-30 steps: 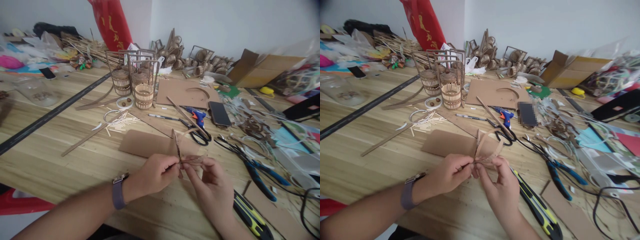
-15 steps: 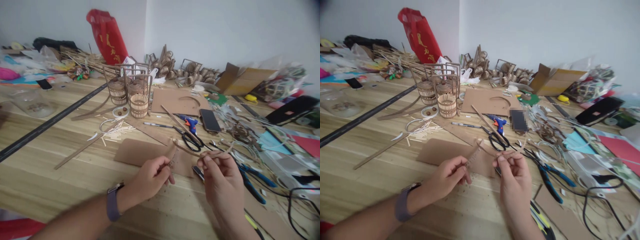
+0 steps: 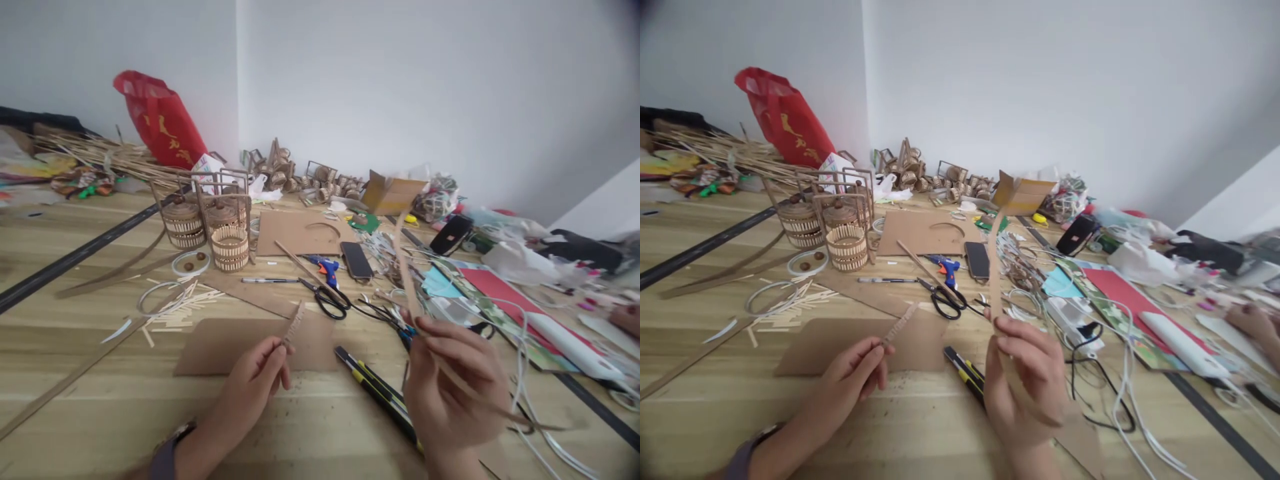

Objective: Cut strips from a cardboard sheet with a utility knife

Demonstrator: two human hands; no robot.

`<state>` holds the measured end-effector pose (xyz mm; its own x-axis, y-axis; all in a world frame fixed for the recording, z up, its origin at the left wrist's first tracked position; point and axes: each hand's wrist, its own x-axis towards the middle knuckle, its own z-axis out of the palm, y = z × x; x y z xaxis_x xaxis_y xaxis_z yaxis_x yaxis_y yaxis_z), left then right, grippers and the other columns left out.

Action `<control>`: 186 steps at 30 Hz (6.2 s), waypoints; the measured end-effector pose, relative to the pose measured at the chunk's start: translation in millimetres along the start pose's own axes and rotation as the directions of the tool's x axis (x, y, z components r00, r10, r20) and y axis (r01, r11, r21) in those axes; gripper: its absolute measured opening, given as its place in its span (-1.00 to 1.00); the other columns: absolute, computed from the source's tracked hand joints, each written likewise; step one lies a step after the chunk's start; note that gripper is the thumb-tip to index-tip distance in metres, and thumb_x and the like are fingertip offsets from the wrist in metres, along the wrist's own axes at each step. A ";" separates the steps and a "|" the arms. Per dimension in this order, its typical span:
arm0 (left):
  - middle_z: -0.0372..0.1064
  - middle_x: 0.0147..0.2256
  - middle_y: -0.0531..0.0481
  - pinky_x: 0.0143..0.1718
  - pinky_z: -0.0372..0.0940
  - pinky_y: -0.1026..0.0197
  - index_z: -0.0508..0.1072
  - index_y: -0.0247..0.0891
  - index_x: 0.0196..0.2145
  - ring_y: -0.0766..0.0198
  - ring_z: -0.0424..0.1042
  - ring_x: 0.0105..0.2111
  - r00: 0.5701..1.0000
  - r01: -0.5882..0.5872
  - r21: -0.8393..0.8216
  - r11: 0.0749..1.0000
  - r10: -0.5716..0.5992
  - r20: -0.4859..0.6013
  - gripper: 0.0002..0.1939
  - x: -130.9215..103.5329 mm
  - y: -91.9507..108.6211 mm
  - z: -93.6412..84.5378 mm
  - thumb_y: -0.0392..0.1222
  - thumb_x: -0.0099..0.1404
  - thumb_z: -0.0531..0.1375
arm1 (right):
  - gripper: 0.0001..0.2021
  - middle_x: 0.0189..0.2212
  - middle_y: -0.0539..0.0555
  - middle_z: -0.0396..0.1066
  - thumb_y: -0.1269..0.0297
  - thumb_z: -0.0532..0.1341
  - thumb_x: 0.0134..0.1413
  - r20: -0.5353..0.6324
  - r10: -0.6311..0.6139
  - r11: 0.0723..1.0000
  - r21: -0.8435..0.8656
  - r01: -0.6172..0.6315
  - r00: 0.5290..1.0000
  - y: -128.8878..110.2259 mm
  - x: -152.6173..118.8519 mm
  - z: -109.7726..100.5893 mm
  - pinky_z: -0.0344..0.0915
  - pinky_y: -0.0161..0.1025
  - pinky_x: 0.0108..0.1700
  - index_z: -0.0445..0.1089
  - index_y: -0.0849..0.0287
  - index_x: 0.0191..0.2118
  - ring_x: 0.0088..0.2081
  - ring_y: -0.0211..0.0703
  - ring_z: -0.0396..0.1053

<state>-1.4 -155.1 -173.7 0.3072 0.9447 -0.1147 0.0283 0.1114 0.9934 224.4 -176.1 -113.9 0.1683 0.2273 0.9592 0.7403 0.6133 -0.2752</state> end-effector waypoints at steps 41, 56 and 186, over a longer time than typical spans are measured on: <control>0.19 -0.63 0.11 -0.60 0.02 0.37 0.33 -0.28 -0.47 0.45 0.14 -0.66 0.825 -0.075 -0.163 0.984 0.153 0.544 -0.38 -25.0 30.4 -10.7 0.42 0.27 0.12 | -0.59 -0.58 -0.05 0.13 0.21 -0.23 0.45 0.647 -0.250 0.942 0.334 0.027 0.721 -12.9 -36.1 58.4 0.05 -0.23 -0.39 0.06 0.11 -0.47 -0.48 -0.23 0.12; 0.03 -0.69 0.14 -0.61 -0.08 0.33 0.15 -0.24 -0.64 0.43 0.04 -0.66 0.876 -0.442 0.393 0.806 0.294 0.382 -0.58 -65.0 51.6 -76.6 -0.13 0.37 0.04 | -0.57 -0.68 -0.09 0.05 0.26 -0.14 0.42 0.587 -0.176 0.955 0.296 -0.008 0.790 -11.8 -30.6 55.5 0.04 -0.28 -0.49 -0.01 0.09 -0.56 -0.60 -0.29 0.07; 0.36 -0.47 0.07 -0.43 0.24 0.34 0.47 -0.33 -0.33 0.40 0.32 -0.48 1.000 0.005 -0.444 0.896 -0.001 0.010 -0.52 16.3 8.8 -8.2 0.16 0.06 0.42 | -0.87 -0.51 -0.01 0.48 0.52 0.15 0.22 0.595 -0.262 0.962 0.227 0.154 0.760 -17.1 -58.8 63.6 0.30 -0.27 -0.46 0.32 0.14 -0.19 -0.52 -0.24 0.41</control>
<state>-4.0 -136.2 -166.9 0.3165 0.9416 -0.1153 -0.3952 0.2413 0.8863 160.5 -151.8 -169.7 -0.4536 0.4620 0.7621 0.5898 0.7967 -0.1319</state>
